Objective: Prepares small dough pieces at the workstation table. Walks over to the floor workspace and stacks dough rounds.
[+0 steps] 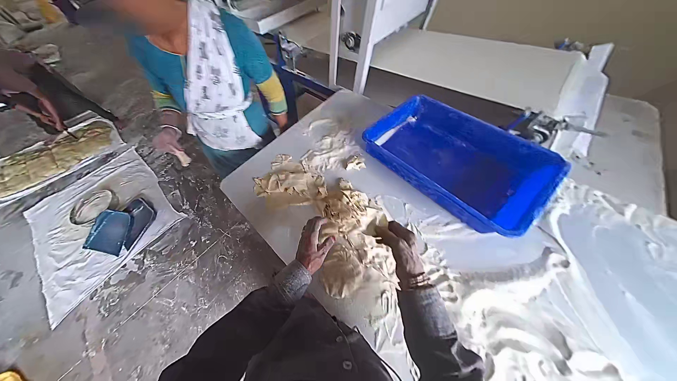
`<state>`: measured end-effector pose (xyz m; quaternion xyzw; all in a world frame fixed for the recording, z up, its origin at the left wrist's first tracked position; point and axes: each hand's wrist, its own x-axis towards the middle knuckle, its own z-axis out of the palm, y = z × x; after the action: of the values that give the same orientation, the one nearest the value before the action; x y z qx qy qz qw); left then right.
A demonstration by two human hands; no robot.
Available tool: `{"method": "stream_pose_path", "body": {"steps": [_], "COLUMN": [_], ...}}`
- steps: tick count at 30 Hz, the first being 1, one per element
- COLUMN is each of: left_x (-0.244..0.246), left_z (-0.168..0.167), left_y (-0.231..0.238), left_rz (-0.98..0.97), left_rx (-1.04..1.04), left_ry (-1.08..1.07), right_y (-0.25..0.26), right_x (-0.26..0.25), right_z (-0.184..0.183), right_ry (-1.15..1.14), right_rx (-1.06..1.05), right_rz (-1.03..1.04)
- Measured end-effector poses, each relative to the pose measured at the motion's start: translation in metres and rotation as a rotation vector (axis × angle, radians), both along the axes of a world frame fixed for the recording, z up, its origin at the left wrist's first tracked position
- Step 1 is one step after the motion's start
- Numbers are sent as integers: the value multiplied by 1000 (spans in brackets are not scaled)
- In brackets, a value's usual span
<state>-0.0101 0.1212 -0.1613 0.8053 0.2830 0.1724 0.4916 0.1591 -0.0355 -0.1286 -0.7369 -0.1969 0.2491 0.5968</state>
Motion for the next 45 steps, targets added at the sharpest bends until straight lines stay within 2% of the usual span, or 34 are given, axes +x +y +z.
{"method": "stream_pose_path", "body": {"steps": [4,5,7,9,13,14,17,18,22,27,31,34,40,43,45], "left_x": [22,25,27,28,24,24,24,24,22,23,18,15,13,12,11], "left_z": [52,62,71,72,66,65,62,63,75,79,77,75,83,81,77], "left_y": [-36,-44,-56,-60,-60,-61,-66,-69,-80,-81,-77,-71,-49,-48,-51], "left_rz": [-117,-121,-105,-76,-137,-127,-82,-85,-234,-94,-113,-139,-229,-320,-323], "left_rx": [-481,-591,-682,-668,-533,-487,-402,-400,-472,-902,-1022,-964,-697,-656,-648], "left_ry": [-117,-171,-308,-377,-340,-312,-242,-234,-214,-294,-271,-238,-223,-237,-257], "right_y": [-9,-11,-16,-23,-38,-41,-48,-50,-55,-63,-68,-71,-72,-68,-61], "right_x": [-20,-24,-33,-38,-42,-43,-45,-47,-53,-50,-50,-50,-55,-60,-66], "right_z": [34,36,38,38,34,33,30,33,47,42,28,17,15,19,20], "right_ry": [437,485,512,499,463,356,-201,-222,-47,294,390,434,444,386,354], "right_rx": [352,422,503,536,567,510,166,177,338,537,546,539,537,539,499], "right_rz": [76,107,124,96,33,11,-43,-15,91,52,13,-6,13,110,68]}}
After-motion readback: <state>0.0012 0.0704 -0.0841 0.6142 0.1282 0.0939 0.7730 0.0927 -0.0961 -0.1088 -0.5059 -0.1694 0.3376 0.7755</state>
